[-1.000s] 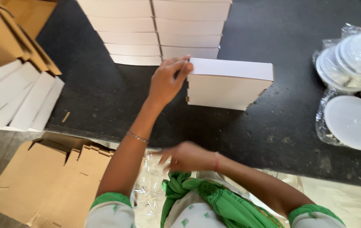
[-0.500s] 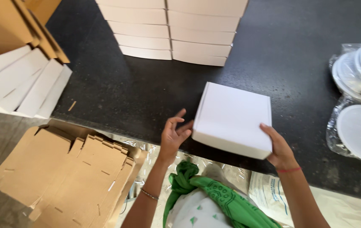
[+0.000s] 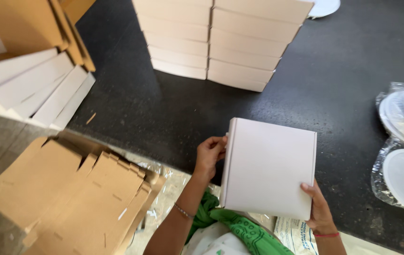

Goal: The person opens a white cardboard box, places a plastic-wrapped round LED panel light inside, folds the lid closed, and stacks the packed box on a growing pile. After packing several boxes, the person picks up flat cardboard box blanks and squares them into a stack on the table.

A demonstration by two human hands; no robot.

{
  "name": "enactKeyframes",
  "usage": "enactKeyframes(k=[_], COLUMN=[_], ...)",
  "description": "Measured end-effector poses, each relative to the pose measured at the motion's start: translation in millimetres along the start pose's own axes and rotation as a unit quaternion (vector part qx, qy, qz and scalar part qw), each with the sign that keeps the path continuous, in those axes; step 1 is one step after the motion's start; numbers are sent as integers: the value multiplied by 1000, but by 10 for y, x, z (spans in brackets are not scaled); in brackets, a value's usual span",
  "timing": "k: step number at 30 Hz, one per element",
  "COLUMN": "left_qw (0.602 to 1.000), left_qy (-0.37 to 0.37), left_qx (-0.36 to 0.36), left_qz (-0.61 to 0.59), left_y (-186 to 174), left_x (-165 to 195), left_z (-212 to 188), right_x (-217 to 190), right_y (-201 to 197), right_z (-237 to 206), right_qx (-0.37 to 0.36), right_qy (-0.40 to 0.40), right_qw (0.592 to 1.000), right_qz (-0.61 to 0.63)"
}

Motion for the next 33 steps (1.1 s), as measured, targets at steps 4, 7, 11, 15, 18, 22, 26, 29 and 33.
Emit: enactKeyframes(k=[4,7,11,15,18,22,26,29,33], left_qw=[999,998,984,879,803,524,502,450,345], left_qy=[38,28,71,79,212,441,471,452,358], left_qx=[9,-11,-75,-88,152,358,329,305,306], left_qz=[3,-55,143,461,536,635,646,707,812], left_y=[71,30,-504,-1496,-2274,-2607,-2798,-2860,-3038], left_x=[135,309,900,1620,2572,3697,4369,4636,4719], left_z=[133,189,-18,-491,-912,-1552,-1430,-1162,-773], right_x=[-258,-414,-1271,-2606,-3453,-3907,-3966,-3969,-3917], right_y=[328,355,412,992,1781,2503,2795,2990,3249], right_z=[-149,-109,189,677,1134,1754,2072,2234,2434], right_qx=[-12,41,48,-88,-227,-141,-75,-133,-181], right_qy=[-56,-72,-214,-338,-332,-249,-217,-212,-209], right_qw=[998,995,973,936,915,949,944,951,948], right_qz=[14,56,76,54,30,-136,-237,-184,-155])
Point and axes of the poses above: each hand's wrist, its own z-axis towards the middle knuckle, its own y-axis out of the palm, x = y × z, the point moved 7 cm from there along z, towards the middle knuckle
